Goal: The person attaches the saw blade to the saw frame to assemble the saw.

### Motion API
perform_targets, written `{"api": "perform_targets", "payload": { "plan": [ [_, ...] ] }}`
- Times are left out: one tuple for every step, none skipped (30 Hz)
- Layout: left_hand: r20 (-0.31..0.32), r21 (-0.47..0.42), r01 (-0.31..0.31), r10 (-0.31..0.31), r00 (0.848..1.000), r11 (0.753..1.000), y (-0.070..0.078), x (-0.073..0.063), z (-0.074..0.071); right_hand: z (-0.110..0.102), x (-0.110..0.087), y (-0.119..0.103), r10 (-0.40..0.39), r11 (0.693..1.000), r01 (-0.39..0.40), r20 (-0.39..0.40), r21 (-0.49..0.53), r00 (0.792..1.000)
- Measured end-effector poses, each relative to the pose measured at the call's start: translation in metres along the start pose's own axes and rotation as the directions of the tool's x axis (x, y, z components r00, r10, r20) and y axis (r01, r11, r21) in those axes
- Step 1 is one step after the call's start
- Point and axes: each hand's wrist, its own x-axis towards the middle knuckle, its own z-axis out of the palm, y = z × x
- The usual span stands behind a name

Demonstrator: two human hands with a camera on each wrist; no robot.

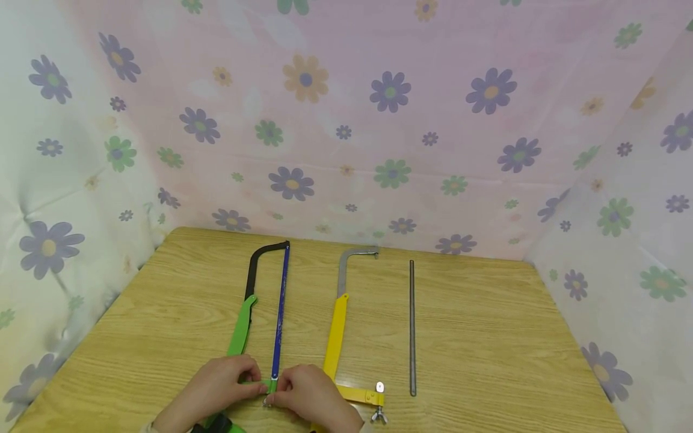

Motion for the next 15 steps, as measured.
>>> {"api": "perform_targets", "payload": {
  "plan": [
    [-0.001, 0.000, 0.000, 0.000, 1.000, 1.000, -0.0002, 0.0000, 0.0001, 0.0002, 0.0001, -0.0002, 0.002, 1.000, -0.002, 0.000, 0.002, 1.000],
    [-0.002, -0.001, 0.000, 0.000, 1.000, 1.000, -0.0003, 0.0001, 0.0003, 0.0003, 0.0000, -0.0003, 0.004, 1.000, -0.004, 0.001, 0.003, 1.000],
    [-0.004, 0.000, 0.000, 0.000, 1.000, 1.000, -0.0006, 0.0001, 0.0005, 0.0006, -0.0001, -0.0003, 0.005, 1.000, -0.005, 0.001, 0.005, 1.000],
    [-0.004, -0.001, 0.000, 0.000, 1.000, 1.000, -0.0008, 0.0001, 0.0006, 0.0008, -0.0001, -0.0003, 0.010, 1.000, -0.010, 0.001, 0.009, 1.000],
    [-0.003, -0.002, -0.001, 0.001, 1.000, 1.000, -0.0011, 0.0002, 0.0008, 0.0008, -0.0003, -0.0006, 0.017, 1.000, -0.017, 0.002, 0.015, 1.000],
    [-0.004, 0.000, -0.001, 0.001, 1.000, 1.000, -0.0014, 0.0002, 0.0009, 0.0009, -0.0004, -0.0008, 0.022, 1.000, -0.022, 0.002, 0.020, 1.000],
    [-0.004, 0.003, 0.000, 0.000, 1.000, 1.000, -0.0015, 0.0000, 0.0008, 0.0009, -0.0006, -0.0011, 0.024, 1.000, -0.024, 0.000, 0.019, 1.000],
    [-0.003, 0.006, 0.001, -0.001, 1.000, 1.000, -0.0017, 0.0000, 0.0006, 0.0008, -0.0008, -0.0015, 0.022, 1.000, -0.022, -0.004, 0.009, 1.000],
    [-0.002, 0.010, 0.003, -0.003, 1.000, 1.000, -0.0017, 0.0000, 0.0005, 0.0007, -0.0010, -0.0020, 0.023, 1.000, -0.023, -0.007, 0.002, 1.000],
    [0.000, 0.013, 0.005, -0.005, 1.000, 1.000, -0.0015, 0.0000, 0.0004, 0.0006, -0.0012, -0.0025, 0.025, 1.000, -0.025, -0.010, -0.006, 1.000],
    [0.001, 0.016, 0.007, -0.007, 1.000, 1.000, -0.0013, 0.0002, 0.0004, 0.0005, -0.0013, -0.0029, 0.024, 1.000, -0.024, -0.013, -0.017, 1.000],
    [0.001, 0.019, 0.007, -0.007, 1.000, 1.000, -0.0013, 0.0001, 0.0002, 0.0005, -0.0011, -0.0031, 0.021, 0.999, -0.021, -0.015, -0.032, 1.000],
    [0.003, 0.019, 0.009, -0.009, 1.000, 1.000, -0.0011, 0.0003, 0.0002, 0.0006, -0.0011, -0.0032, 0.017, 0.999, -0.018, -0.016, -0.046, 1.000],
    [0.006, 0.016, 0.009, -0.009, 1.000, 1.000, -0.0010, 0.0002, 0.0000, 0.0006, -0.0009, -0.0033, 0.014, 0.998, -0.015, -0.016, -0.057, 1.000],
    [0.009, 0.013, 0.010, -0.010, 1.000, 1.000, -0.0010, 0.0002, -0.0001, 0.0007, -0.0008, -0.0033, 0.011, 0.998, -0.012, -0.015, -0.067, 1.000]
  ]
}}
